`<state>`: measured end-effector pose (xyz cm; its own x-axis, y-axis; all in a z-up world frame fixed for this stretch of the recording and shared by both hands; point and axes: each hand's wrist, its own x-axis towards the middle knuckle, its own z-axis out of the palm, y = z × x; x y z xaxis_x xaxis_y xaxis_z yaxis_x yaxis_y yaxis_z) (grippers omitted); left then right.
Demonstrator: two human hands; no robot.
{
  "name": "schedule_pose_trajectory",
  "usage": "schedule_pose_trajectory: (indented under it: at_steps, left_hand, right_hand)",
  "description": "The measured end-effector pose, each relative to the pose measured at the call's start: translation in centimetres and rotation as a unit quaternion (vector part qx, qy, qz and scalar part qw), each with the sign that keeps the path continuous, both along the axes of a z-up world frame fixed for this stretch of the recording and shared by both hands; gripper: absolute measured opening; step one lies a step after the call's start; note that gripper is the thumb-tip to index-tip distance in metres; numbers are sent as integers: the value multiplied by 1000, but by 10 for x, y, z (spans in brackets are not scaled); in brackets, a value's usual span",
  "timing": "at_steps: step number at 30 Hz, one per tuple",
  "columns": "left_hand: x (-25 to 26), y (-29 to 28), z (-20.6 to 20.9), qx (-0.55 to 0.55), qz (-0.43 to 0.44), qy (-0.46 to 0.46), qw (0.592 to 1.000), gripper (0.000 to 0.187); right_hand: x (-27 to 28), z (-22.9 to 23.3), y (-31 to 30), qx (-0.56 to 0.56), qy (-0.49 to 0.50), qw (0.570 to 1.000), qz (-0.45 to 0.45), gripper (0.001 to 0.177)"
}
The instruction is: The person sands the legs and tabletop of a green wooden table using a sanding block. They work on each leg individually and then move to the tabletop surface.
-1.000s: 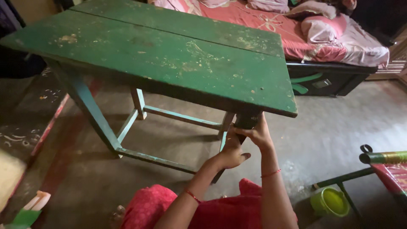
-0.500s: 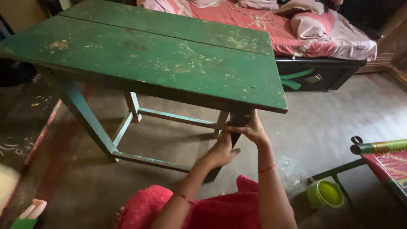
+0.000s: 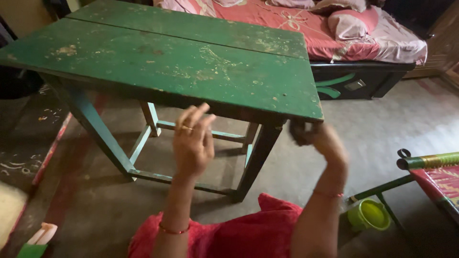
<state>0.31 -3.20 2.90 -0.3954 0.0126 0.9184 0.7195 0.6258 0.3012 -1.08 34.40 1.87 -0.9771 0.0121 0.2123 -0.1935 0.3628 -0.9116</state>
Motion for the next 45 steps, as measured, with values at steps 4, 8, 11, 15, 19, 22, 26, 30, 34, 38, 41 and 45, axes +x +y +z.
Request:
schedule_pose_trajectory:
  at_steps: [4,8,11,15,19,22,26,30,34,38,41,45]
  left_hand:
    - [-8,-7,14,-48,63,9,997,34]
    - [-35,-8,15,-99,104,-13,990,52]
    - [-51,-20,12,-104,132,-26,985,55]
    - [-66,-37,13,-97,150,-2,984,64]
    - [-71,-44,15,-86,127,6,988,65]
    - [-76,-62,20,-85,112,7,990,66]
    - [-87,-100,21,-74,131,-9,989,58]
    - [-95,-135,15,-59,187,-29,980,54]
    - [-107,-140,8,-63,233,-22,970,46]
    - [-113,-141,4,-87,258,26,962,37]
    - [-113,-141,2,-99,264,39,959,34]
    - [-112,-138,2,-104,262,59,958,27]
  right_hand:
    - [34,36,7,6,127,935,-332,32]
    - [41,54,-36,-21,409,830,-378,38]
    - [33,64,-89,32,372,890,-262,54]
    - [38,70,-150,437,376,737,-354,39]
    - [33,69,-167,373,387,794,-285,15]
    - [27,63,-185,389,421,780,-252,16]
    - [18,55,-191,404,452,757,-242,24]
    - [9,47,-184,428,459,732,-264,28]
    - [-2,40,-172,424,495,718,-245,31]
    - [-9,34,-165,447,507,689,-262,14]
    - [-7,34,-163,452,500,691,-261,13]
    - [-4,36,-161,449,495,704,-240,18]
